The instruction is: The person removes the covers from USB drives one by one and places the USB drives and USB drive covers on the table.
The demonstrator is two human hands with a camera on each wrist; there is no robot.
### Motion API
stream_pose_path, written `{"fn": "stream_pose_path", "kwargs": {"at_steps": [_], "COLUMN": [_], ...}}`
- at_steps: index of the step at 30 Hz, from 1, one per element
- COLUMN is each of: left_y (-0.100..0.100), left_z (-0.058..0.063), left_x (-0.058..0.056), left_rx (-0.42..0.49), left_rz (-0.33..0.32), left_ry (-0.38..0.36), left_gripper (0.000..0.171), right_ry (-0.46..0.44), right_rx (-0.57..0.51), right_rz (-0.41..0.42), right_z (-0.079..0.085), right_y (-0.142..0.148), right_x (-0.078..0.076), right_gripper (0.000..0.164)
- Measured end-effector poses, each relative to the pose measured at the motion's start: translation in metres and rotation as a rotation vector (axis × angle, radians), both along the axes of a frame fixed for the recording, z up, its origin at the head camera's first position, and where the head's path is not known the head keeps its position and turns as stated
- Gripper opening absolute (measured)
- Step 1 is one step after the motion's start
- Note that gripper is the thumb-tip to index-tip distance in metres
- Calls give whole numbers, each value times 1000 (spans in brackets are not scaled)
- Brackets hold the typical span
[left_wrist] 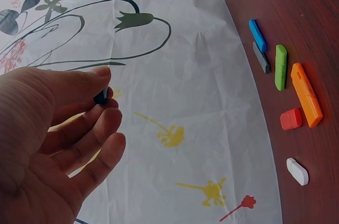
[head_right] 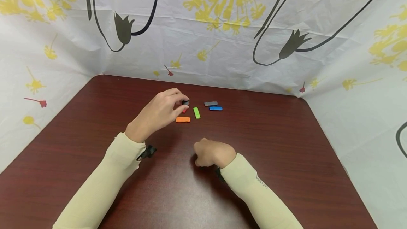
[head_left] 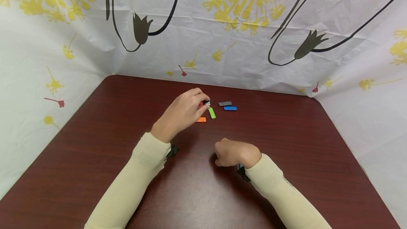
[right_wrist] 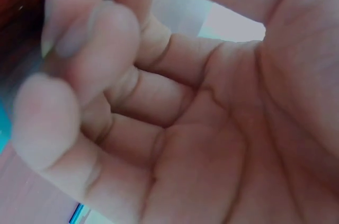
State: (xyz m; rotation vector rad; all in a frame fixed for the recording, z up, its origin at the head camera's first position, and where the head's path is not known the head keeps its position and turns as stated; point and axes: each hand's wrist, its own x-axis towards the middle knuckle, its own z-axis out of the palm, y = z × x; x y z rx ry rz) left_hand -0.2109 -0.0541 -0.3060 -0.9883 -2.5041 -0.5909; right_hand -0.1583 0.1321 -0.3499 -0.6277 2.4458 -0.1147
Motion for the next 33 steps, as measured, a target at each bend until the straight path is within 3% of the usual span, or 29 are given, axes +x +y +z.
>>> {"fn": "stream_pose_path", "kwargs": {"at_steps": [9,14,18,23,29,33], "left_y": [1,2,4,9,20,28], "left_z": [-2,-3,-5,-9,-15,-24], "left_x": [0,0,1,2,4,6], "left_rx": [-1,-4,-15,-91,-257,-317], "left_rz": [4,6,1,11,-32,-62], "left_ry": [-4,7,-3,-97,-244,-327], "left_gripper": [24,24,23,19,19,14], "right_ry": [18,84,126,162,229,251], "right_rx": [-4,-77,-147,-217,-255,-272], "right_rz": [57,74,72,61,46,39], "right_z": [4,12,18,26,34,36], "right_y": [4,10,17,28,40,45], "right_x": [1,-3,-8,-13,-19,-21], "right_gripper": [54,53,41,23,16,16]}}
